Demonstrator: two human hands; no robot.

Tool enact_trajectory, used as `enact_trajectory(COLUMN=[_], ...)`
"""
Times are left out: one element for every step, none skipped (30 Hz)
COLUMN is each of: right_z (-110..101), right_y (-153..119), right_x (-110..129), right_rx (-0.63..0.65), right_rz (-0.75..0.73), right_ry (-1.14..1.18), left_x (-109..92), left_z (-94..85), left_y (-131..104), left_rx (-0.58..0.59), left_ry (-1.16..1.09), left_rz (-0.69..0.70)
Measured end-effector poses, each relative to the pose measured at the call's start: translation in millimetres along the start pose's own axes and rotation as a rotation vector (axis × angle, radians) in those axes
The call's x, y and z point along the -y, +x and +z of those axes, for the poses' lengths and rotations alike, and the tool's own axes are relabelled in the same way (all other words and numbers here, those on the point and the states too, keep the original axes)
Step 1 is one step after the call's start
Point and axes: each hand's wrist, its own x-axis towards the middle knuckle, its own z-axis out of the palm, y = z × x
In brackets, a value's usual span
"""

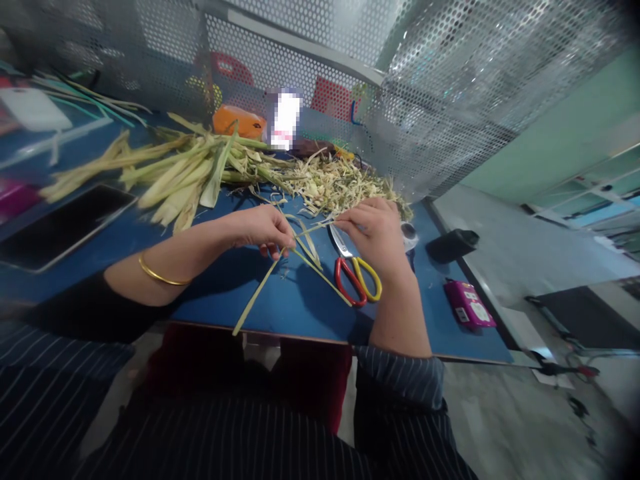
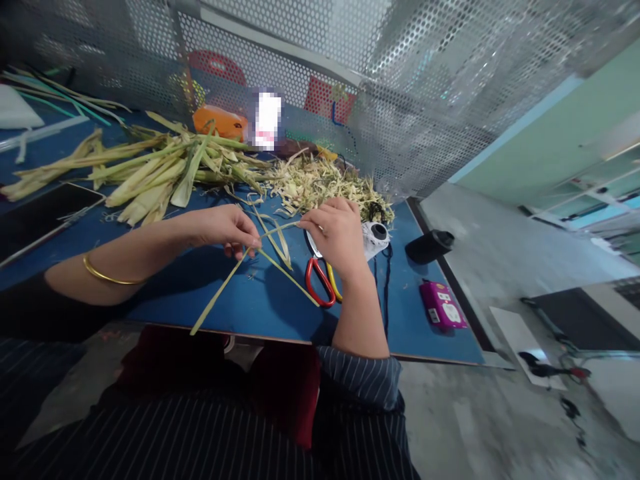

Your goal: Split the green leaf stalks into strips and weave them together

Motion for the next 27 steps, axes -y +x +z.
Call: enact_trajectory(right_z=[0,2,4,7,10,14,17,20,23,26,29,31,33,36,38,41,43,45,47,50,52,54,56,58,59,60,61], right_y=[0,-1,-1,-2,-2,-3,-4,-6,-7,-8,-10,-12,-13,-14,-16,-17,-17,-18,-18,-18,-18,-18,-18,-18,-18,-18,-18], right_x=[3,7,12,18,23,30,36,42,48,53,58,62,65,67,69,70,70,70,69,68,67,66,65,64,63,62,61], right_rx=[-0.028,-0.06,-0.096,-0.132,-0.165,-0.19,-0.202,-0.203,-0.191,-0.171,-0.145,-0.11,-0.07,-0.027,0.014,0.051,0.081,0.103,0.121,0.136,0.147,0.155,0.159,0.164,0.171,0.177,0.181], right_rz=[0.05,0.114,0.185,0.254,0.308,0.339,0.354,0.353,0.33,0.289,0.235,0.179,0.125,0.078,0.041,0.011,-0.015,-0.035,-0.049,-0.058,-0.063,-0.064,-0.06,-0.057,-0.056,-0.058,-0.067], right_ry=[0.068,0.149,0.241,0.338,0.428,0.5,0.543,0.56,0.548,0.508,0.443,0.36,0.269,0.177,0.091,0.017,-0.043,-0.09,-0.124,-0.15,-0.169,-0.186,-0.2,-0.211,-0.22,-0.229,-0.239], left_x=[1,3,5,7,10,12,13,14,14,13,12,10,9,7,5,4,3,3,3,3,4,5,5,6,6,6,6], left_z=[1.3,3.4,6.5,10.3,14.6,19.1,23.4,27.3,30.3,32.2,33.0,32.7,31.3,29.3,26.9,24.3,22.0,20.0,18.4,17.4,16.9,16.8,16.9,17.1,17.2,17.3,17.2], left_y=[1,4,6,10,13,17,20,23,26,27,28,28,27,26,25,24,23,23,22,22,22,22,22,21,20,19,18], left_rx=[-0.03,-0.066,-0.105,-0.142,-0.178,-0.21,-0.238,-0.274,-0.313,-0.335,-0.346,-0.347,-0.341,-0.335,-0.332,-0.331,-0.333,-0.335,-0.331,-0.321,-0.31,-0.3,-0.294,-0.289,-0.284,-0.284,-0.286], left_ry=[-0.017,-0.045,-0.086,-0.137,-0.193,-0.254,-0.323,-0.4,-0.477,-0.55,-0.622,-0.688,-0.741,-0.782,-0.816,-0.842,-0.861,-0.874,-0.892,-0.915,-0.941,-0.974,-1.015,-1.058,-1.091,-1.11,-1.116], left_rz=[0.012,0.025,0.034,0.038,0.036,0.026,0.012,-0.008,-0.022,-0.044,-0.065,-0.083,-0.098,-0.108,-0.118,-0.127,-0.138,-0.147,-0.154,-0.158,-0.152,-0.141,-0.126,-0.108,-0.092,-0.082,-0.079])
